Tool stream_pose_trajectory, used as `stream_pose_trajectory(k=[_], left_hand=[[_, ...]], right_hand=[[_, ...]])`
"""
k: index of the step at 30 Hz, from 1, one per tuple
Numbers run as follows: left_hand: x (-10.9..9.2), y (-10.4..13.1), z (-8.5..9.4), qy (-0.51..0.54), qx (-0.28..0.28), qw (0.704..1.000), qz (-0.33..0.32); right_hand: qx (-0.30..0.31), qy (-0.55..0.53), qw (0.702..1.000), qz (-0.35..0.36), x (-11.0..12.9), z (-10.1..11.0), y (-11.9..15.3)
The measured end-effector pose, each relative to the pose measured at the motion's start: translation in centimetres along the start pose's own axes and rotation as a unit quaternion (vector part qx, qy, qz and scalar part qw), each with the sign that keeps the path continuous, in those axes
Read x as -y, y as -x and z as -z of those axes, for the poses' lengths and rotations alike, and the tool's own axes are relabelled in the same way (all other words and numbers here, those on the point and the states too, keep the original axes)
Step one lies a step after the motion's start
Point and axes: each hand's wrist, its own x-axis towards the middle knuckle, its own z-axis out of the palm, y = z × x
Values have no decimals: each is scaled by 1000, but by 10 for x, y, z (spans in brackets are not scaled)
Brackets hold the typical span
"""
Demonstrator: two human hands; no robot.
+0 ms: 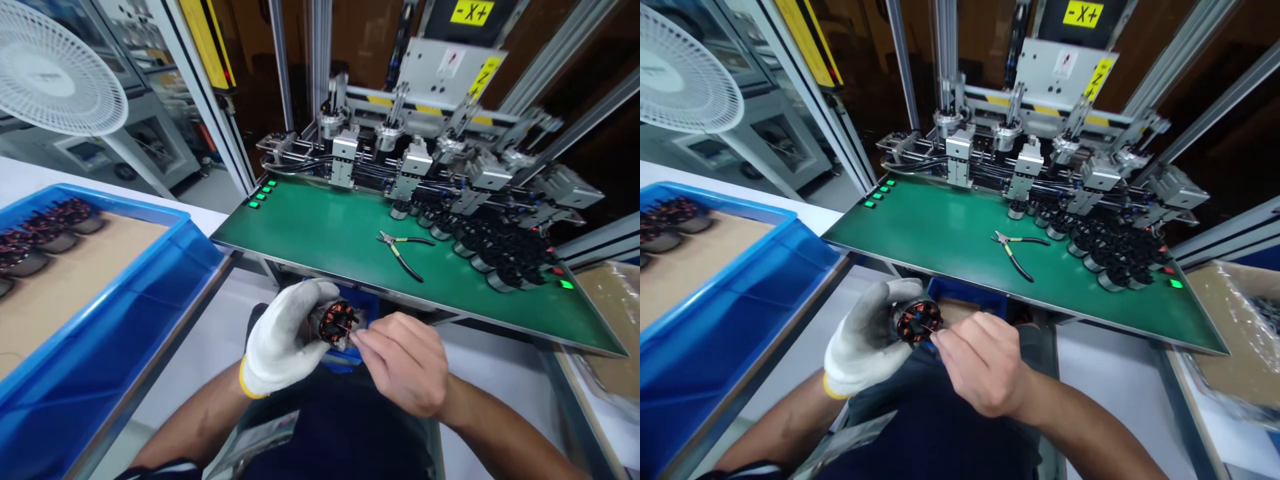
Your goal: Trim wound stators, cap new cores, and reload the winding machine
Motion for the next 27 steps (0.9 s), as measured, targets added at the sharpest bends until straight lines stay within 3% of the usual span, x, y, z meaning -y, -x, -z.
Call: stream_pose_trajectory(k=[4, 7, 10, 13, 16, 18, 20, 23, 27], left_hand=[[2, -1, 2, -5, 12, 1000, -22], [5, 1, 4, 4, -100, 994, 53], [4, -1, 6, 1, -215, 965, 151], [3, -5, 8, -22, -228, 958, 170], [3, -7, 7, -29, -229, 960, 159], [3, -7, 7, -10, -232, 962, 147], [3, -6, 8, 7, -235, 963, 132], [3, -4, 12, 12, -242, 961, 132], [7, -1, 20, -20, -258, 957, 134]], right_hand=[[-4, 37, 998, 43, 4, 8, -3], [-60, 115, 992, 11, 1, 23, 4], [-98, 125, 986, -55, -17, 28, 10], [-39, 58, 993, -94, -59, 18, 8], [44, 85, 983, -155, -119, 4, 8], [154, 145, 954, -213, -156, -4, 11], [277, 196, 900, -274, -182, -10, 17], [361, 228, 847, -315, -197, -13, 26], [363, 228, 847, -315, -191, -5, 36]])
